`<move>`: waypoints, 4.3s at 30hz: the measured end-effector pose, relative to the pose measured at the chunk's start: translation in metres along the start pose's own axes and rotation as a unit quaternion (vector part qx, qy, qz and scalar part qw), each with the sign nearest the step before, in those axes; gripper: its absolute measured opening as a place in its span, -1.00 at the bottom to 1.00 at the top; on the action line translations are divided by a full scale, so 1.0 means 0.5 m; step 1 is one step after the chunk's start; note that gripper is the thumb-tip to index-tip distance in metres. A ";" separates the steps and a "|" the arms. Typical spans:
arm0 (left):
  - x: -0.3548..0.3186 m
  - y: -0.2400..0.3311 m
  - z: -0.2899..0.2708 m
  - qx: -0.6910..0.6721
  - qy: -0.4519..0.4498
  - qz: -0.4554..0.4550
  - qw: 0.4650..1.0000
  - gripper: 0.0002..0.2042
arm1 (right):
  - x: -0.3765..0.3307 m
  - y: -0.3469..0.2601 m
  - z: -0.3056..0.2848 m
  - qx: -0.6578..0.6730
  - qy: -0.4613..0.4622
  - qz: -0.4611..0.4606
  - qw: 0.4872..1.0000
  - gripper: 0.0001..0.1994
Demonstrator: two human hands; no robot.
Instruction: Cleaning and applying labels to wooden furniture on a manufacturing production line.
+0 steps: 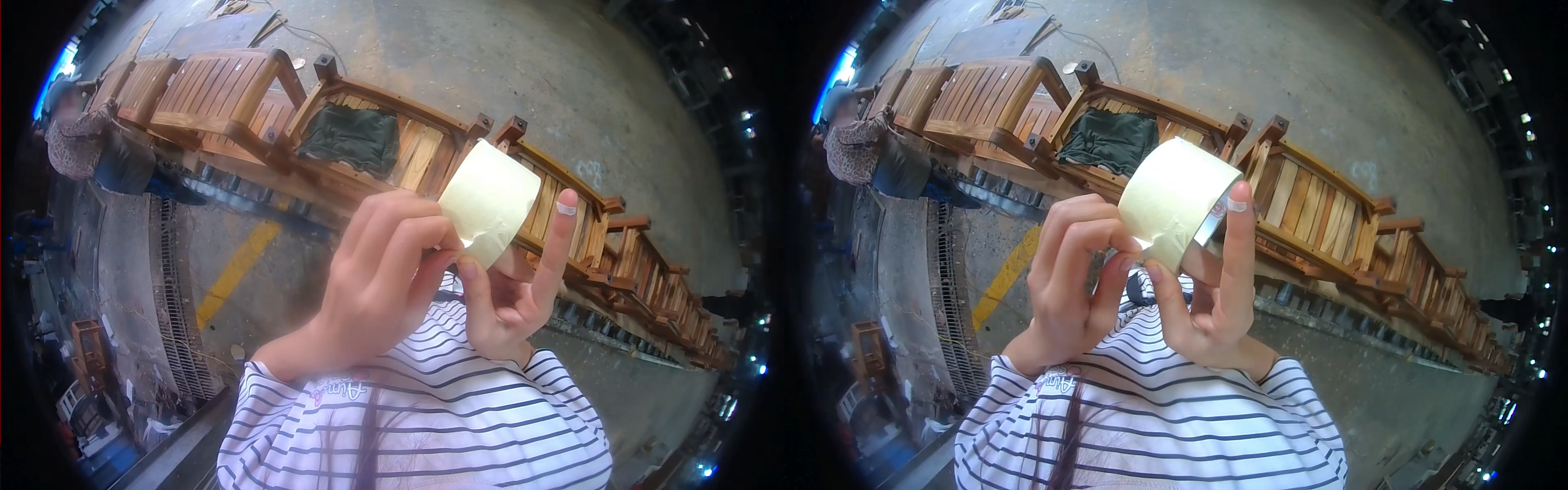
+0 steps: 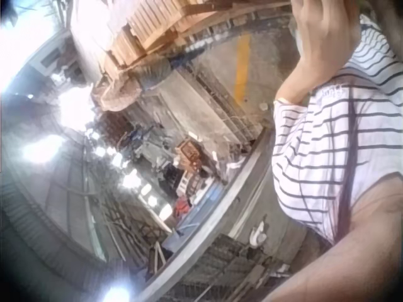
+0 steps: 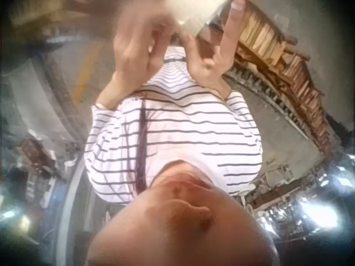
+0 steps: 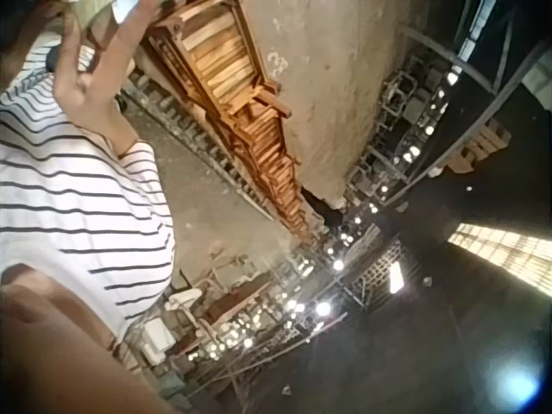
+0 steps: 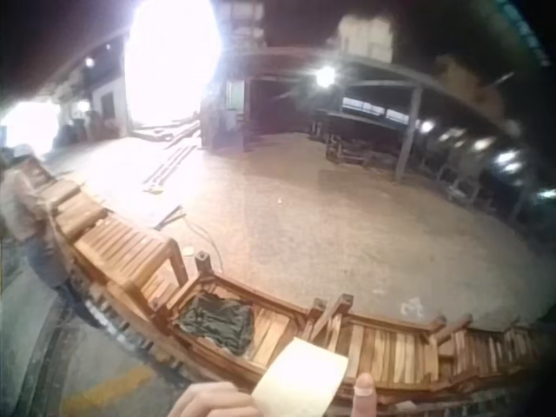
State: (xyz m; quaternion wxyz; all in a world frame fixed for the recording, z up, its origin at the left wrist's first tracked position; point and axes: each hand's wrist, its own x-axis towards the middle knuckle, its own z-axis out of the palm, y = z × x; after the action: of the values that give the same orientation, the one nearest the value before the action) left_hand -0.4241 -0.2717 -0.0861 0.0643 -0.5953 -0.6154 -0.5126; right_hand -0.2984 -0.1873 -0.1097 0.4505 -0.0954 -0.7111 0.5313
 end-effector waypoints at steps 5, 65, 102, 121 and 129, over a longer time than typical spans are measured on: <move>0.011 -0.002 -0.002 -0.048 0.035 -0.006 0.998 -0.66 | 0.014 -0.007 -0.013 -0.012 -0.036 -0.034 0.999 -0.10; -0.014 -0.442 0.122 0.021 -0.193 -0.221 0.956 -0.70 | 0.050 0.405 0.039 0.175 0.028 0.559 0.810 -0.89; -0.059 -0.915 0.610 -0.065 -0.606 0.081 0.789 -0.64 | -0.003 0.893 -0.064 -0.601 0.263 0.050 0.753 -0.87; 0.126 -1.016 0.578 -0.069 -0.653 -0.108 0.746 -0.65 | -0.016 0.874 -0.088 -0.563 0.277 0.030 0.778 -0.82; -0.039 -0.866 0.640 -0.085 -0.672 0.051 0.734 -0.62 | -0.016 0.882 -0.091 -0.552 0.291 0.028 0.781 -0.82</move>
State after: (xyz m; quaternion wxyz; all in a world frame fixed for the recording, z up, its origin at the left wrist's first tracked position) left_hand -0.5945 0.0433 -0.4890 -0.3907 -0.8182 -0.4211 -0.0247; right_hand -0.4112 0.0224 -0.4839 0.4912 -0.4972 -0.7152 0.0078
